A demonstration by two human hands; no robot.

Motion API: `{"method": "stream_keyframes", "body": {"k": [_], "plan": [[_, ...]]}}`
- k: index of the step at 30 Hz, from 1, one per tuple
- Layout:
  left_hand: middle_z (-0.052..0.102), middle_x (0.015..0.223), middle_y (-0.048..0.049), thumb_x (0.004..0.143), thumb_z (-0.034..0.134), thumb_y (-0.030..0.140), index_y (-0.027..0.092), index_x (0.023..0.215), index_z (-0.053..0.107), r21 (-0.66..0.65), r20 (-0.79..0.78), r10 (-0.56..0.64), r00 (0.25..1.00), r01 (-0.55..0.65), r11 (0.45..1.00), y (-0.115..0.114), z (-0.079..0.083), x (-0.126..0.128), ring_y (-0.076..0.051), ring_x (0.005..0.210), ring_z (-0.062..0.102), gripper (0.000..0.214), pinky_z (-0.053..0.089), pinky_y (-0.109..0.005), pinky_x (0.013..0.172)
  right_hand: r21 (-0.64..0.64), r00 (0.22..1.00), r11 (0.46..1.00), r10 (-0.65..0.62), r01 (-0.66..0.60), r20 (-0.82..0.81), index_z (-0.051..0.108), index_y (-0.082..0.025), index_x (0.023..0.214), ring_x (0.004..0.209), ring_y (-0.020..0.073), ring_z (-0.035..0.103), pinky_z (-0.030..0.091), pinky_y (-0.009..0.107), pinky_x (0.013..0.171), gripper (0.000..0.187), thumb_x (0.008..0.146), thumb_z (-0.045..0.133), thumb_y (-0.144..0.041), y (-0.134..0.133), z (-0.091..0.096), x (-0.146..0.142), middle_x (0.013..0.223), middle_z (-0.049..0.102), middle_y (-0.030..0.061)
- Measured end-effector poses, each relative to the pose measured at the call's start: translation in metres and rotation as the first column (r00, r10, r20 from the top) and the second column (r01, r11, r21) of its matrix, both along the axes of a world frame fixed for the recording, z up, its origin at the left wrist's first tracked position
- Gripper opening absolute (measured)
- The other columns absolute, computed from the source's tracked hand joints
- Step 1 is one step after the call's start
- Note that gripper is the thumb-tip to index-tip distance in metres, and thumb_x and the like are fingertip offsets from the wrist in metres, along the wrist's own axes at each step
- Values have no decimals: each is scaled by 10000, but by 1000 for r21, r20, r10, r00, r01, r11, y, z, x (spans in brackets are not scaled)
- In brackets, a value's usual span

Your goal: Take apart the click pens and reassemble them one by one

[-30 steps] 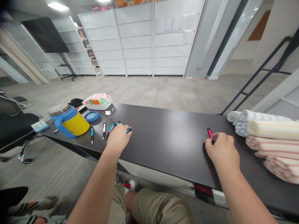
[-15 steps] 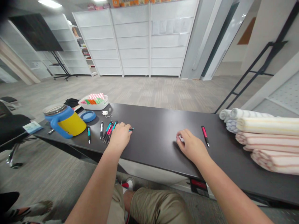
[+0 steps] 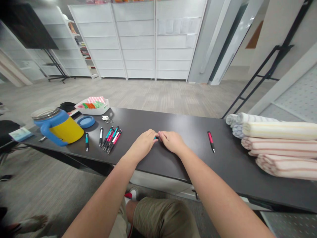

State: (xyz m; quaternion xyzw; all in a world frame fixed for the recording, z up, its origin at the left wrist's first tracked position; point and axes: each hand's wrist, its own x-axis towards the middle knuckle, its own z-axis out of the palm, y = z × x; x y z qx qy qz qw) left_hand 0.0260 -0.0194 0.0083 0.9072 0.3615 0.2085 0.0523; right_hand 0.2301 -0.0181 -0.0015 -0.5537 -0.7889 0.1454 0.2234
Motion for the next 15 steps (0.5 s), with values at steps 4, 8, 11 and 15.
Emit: {"method": "stream_keyframes", "body": {"k": [4,8,11,15], "plan": [[648,1183,-83,1018,570,217,212,1220,561,-24,164,-52,985,57,998,3,-5,3,-234,1145,627,203,506,-391,1030,-35,980,997,62,-70,-190,602,-211,769,657,165,583,377,280,670,556,1080,275,-536,3,-5,9,738,684,21],[662,1168,-80,999,598,194,210,1226,539,-65,257,-36,966,55,996,2,-6,5,-224,1098,651,235,525,-374,987,-62,968,993,85,-103,-237,601,-209,777,651,161,559,370,279,665,547,1067,298,-560,2,-5,12,703,642,8],[669,1150,-77,990,621,220,211,1214,551,-94,270,-21,963,48,994,2,-5,3,-221,1073,657,234,528,-361,964,-52,976,992,101,-113,-191,596,-210,779,679,162,563,362,279,669,483,1051,375,-543,2,-4,11,718,634,4],[696,1137,-75,976,655,293,215,1191,601,-82,193,36,980,-21,996,4,-5,-2,-241,1067,657,235,515,-369,953,-32,971,998,51,-60,-232,553,-213,749,669,153,531,357,276,666,446,1046,398,-507,2,-3,12,686,589,-11]]}}
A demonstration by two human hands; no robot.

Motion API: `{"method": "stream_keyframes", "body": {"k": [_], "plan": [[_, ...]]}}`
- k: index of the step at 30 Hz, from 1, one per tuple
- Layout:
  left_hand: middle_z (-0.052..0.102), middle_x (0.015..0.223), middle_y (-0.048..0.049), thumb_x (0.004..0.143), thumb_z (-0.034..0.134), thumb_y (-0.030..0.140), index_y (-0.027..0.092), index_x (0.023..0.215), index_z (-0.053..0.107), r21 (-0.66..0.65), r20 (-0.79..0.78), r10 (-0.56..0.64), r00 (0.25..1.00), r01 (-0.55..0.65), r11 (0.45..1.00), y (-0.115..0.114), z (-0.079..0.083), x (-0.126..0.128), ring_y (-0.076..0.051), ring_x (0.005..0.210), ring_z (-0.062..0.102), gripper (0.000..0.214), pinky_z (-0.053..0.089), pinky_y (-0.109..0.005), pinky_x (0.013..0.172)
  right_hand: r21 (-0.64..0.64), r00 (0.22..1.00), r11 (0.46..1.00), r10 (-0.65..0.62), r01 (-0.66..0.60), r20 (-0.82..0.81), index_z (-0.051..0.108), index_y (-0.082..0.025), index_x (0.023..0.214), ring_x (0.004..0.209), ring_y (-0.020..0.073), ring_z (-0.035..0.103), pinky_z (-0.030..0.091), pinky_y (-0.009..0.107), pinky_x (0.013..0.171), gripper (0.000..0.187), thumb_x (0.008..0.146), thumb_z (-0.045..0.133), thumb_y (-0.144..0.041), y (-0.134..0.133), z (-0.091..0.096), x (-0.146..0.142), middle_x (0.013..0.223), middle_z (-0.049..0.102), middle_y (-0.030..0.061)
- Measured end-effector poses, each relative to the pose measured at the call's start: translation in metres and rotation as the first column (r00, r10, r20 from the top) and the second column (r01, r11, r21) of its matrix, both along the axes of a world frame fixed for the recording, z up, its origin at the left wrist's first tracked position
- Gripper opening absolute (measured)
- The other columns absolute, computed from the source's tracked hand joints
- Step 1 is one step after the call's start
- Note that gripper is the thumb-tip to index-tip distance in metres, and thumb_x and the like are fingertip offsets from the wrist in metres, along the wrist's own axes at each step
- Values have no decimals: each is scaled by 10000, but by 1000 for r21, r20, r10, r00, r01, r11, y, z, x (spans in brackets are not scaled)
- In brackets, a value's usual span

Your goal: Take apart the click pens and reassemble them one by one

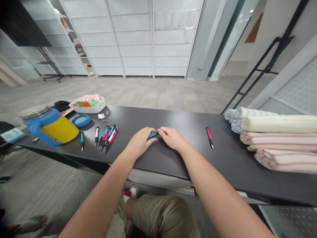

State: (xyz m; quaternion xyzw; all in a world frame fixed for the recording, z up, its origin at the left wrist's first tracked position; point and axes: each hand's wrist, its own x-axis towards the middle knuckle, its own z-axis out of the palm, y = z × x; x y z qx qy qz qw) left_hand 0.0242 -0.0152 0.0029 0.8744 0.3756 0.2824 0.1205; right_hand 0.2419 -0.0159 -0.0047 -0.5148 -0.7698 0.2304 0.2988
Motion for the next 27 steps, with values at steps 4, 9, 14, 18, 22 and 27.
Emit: {"method": "stream_keyframes", "body": {"k": [4,9,14,18,22,27], "plan": [[744,1016,-55,992,626,326,226,1079,672,-30,-66,129,989,-131,991,4,0,-6,-232,948,673,141,495,-340,868,-4,996,997,-77,77,-51,512,-216,713,618,143,477,350,277,650,461,1041,390,-516,0,2,5,630,519,-28],[773,976,-23,1009,590,399,246,1039,731,-142,15,109,994,-105,984,3,5,-11,-198,901,699,210,471,-286,825,-13,991,994,-106,105,-76,508,-218,705,595,142,468,350,278,630,465,1034,390,-525,1,5,10,598,492,-31],[744,807,6,1056,461,425,239,930,749,-220,21,77,997,-71,973,4,7,-11,-166,790,683,365,447,-261,781,-16,990,994,-108,107,-91,609,-209,767,578,139,506,375,275,613,450,1025,438,-535,1,5,15,612,566,-20],[726,785,-1,1051,453,417,222,905,740,-245,-4,90,996,-88,965,6,6,-11,-166,765,664,377,431,-264,750,-116,967,991,-87,60,-238,695,-203,904,578,133,600,444,271,597,380,972,558,-550,1,3,19,756,708,16],[725,803,-12,1053,445,405,218,953,743,-227,-30,75,997,-80,971,7,5,-11,-172,777,656,366,430,-267,753,-271,899,962,-117,-2,-422,709,-198,1081,692,167,702,535,278,636,399,848,746,-519,3,0,20,862,771,61],[742,871,-30,1059,426,404,225,975,738,-184,-58,59,997,-69,981,7,5,-11,-177,811,657,369,435,-265,773,-336,903,942,-160,18,-400,708,-184,944,616,133,678,531,251,566,369,896,693,-550,4,0,21,865,779,73]]}}
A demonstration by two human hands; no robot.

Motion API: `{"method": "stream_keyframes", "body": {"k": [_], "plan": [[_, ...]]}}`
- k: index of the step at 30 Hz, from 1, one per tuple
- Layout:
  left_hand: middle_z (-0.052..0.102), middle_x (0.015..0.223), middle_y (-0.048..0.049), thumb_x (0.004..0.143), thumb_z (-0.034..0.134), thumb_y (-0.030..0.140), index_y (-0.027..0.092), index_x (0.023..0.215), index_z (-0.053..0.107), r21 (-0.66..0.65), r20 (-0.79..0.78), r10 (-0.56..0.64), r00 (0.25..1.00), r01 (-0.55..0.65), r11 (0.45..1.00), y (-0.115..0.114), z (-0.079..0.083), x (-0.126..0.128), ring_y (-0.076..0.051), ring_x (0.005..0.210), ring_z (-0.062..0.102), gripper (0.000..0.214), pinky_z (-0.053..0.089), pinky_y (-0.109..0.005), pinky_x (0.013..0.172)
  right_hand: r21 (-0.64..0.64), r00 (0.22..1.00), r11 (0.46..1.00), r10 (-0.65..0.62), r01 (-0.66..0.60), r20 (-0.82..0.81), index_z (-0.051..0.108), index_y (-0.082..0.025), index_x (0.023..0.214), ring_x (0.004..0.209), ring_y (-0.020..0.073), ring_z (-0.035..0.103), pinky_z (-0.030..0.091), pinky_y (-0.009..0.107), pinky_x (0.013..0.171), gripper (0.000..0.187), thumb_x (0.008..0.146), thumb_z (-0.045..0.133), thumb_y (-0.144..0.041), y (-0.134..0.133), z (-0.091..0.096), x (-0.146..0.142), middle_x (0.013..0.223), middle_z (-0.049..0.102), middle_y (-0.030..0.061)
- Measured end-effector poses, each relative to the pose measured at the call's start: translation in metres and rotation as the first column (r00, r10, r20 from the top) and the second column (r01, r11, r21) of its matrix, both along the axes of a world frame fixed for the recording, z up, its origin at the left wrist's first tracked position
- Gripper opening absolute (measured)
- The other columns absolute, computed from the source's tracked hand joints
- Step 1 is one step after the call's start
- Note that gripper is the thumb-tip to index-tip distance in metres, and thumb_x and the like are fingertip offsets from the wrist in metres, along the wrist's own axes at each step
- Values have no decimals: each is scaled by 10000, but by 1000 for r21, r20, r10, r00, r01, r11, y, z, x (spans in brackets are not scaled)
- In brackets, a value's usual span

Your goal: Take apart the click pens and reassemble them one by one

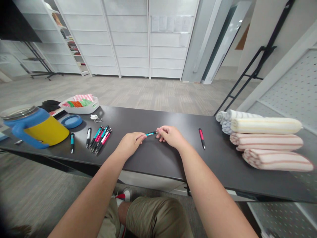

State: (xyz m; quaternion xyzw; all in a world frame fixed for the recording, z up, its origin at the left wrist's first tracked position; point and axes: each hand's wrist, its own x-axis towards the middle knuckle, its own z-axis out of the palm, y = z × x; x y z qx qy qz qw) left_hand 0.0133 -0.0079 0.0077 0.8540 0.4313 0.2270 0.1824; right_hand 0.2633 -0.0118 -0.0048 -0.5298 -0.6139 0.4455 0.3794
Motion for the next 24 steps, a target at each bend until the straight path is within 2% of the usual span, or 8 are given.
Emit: {"method": "stream_keyframes", "body": {"k": [3,5,7,11,14,17,21,24], "plan": [[744,886,-37,1063,418,406,221,963,734,20,-17,-3,1000,3,1000,0,0,1,-182,820,657,380,435,-270,775,8,999,1000,28,-28,-24,686,-180,892,622,121,670,531,241,586,348,852,757,-518,0,0,1,818,760,52],[744,888,-39,1063,419,409,220,954,734,27,-23,2,1000,-1,1000,-1,0,1,-185,822,659,383,435,-273,770,-12,995,999,34,-35,-93,684,-187,999,664,131,691,546,246,613,385,790,831,-475,1,0,2,855,765,48],[746,895,-41,1062,422,413,224,964,737,27,-16,2,1000,-1,1000,-1,0,1,-187,831,662,380,439,-273,775,-39,992,998,41,-46,-119,682,-188,1060,664,135,698,539,240,586,426,793,829,-486,2,-1,3,884,772,60],[750,900,-42,1056,440,391,223,984,739,7,-2,5,1000,-5,1000,-2,2,1,-187,824,666,351,441,-272,770,-59,997,996,67,-69,-41,690,-170,879,587,109,653,454,206,479,398,881,717,-567,2,-1,4,821,769,67],[752,908,-43,1050,453,381,224,975,737,3,-9,5,1000,-4,1000,-2,2,1,-188,823,668,333,434,-273,759,-61,993,995,77,-82,-85,687,-179,915,676,129,696,515,218,574,355,830,799,-505,1,0,3,816,774,54],[755,916,-45,1051,450,386,224,1003,739,-2,-13,10,1000,-10,1000,-2,2,1,-188,829,669,335,430,-273,760,-85,990,994,55,-66,-131,686,-186,1005,710,144,717,542,241,625,397,786,849,-475,0,0,3,843,779,53],[752,894,-45,1049,449,386,215,994,741,-13,14,17,1000,-17,1000,-3,3,1,-184,812,662,343,425,-273,755,-61,993,997,43,-50,-108,691,-170,928,638,124,682,537,253,617,401,826,792,-544,-1,0,1,831,776,68],[744,845,-32,1046,441,389,213,963,747,-60,54,20,998,-17,998,-3,2,0,-181,787,658,362,424,-274,743,-11,990,999,29,-31,-139,696,-173,920,692,142,697,559,278,685,421,801,807,-561,-2,1,0,808,771,61]]}}
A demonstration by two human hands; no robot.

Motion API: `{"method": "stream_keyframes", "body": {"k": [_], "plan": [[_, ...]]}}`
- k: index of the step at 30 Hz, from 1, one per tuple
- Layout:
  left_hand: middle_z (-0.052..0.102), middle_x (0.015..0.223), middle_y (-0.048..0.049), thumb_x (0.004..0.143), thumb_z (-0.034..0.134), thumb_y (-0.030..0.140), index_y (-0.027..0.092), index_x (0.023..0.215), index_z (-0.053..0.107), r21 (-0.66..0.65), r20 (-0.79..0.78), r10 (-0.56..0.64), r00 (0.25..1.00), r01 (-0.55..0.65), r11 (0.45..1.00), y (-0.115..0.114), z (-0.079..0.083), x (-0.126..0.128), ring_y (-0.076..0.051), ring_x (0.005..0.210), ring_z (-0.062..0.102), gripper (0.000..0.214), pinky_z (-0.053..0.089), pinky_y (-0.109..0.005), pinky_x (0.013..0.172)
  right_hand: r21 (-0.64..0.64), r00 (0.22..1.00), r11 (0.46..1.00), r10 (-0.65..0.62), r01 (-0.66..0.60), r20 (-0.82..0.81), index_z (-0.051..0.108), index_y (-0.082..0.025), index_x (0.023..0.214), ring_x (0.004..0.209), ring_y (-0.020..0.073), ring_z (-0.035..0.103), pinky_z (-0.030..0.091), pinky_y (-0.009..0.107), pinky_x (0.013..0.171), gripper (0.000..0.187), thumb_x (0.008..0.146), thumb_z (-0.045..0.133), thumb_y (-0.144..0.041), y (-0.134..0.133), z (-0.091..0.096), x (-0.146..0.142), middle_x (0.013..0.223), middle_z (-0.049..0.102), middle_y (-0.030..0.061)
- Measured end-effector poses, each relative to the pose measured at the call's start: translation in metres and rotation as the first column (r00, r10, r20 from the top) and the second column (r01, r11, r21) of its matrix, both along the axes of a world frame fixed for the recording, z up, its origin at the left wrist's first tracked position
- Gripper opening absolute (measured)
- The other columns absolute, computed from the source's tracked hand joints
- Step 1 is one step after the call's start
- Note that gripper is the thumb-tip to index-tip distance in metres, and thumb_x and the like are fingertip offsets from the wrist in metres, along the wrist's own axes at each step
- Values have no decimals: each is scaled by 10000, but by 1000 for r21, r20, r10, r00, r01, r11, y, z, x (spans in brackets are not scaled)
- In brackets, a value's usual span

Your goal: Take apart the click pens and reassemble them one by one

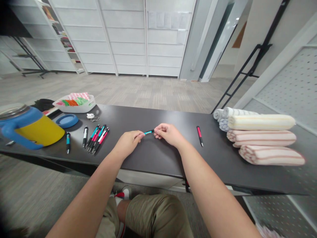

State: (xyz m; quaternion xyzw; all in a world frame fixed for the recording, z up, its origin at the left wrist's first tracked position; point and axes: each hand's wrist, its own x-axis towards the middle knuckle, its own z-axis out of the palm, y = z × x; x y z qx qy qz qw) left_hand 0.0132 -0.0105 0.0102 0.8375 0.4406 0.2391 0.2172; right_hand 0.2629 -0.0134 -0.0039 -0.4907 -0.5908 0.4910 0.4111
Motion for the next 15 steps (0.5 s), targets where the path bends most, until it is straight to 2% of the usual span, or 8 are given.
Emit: {"method": "stream_keyframes", "body": {"k": [4,8,12,15], "plan": [[733,770,-7,1047,418,430,219,950,756,-92,58,1,998,5,996,1,-2,-3,-178,753,661,410,421,-273,726,44,999,999,-28,29,-24,716,-176,958,725,153,698,567,307,742,434,784,818,-560,0,2,-2,798,764,48],[698,699,3,1046,400,486,222,944,755,-135,49,27,998,-20,991,1,-1,-3,-170,649,621,454,384,-277,642,54,999,998,-36,38,-29,720,-182,963,738,162,699,571,330,770,431,771,826,-552,2,-2,-1,821,770,52],[682,709,17,1022,475,456,228,997,702,-113,79,65,995,-55,992,-2,2,-1,-160,652,607,322,372,-267,634,60,999,998,-27,29,-37,724,-189,964,770,166,705,568,336,805,415,746,853,-517,3,-4,0,852,774,51],[655,678,35,1023,477,440,236,987,669,-124,94,62,994,-50,991,-3,3,-1,-151,636,590,282,366,-264,634,6,998,1000,-21,22,-53,720,-184,1028,780,169,715,574,317,769,458,743,862,-514,1,-2,-1,887,779,67]]}}
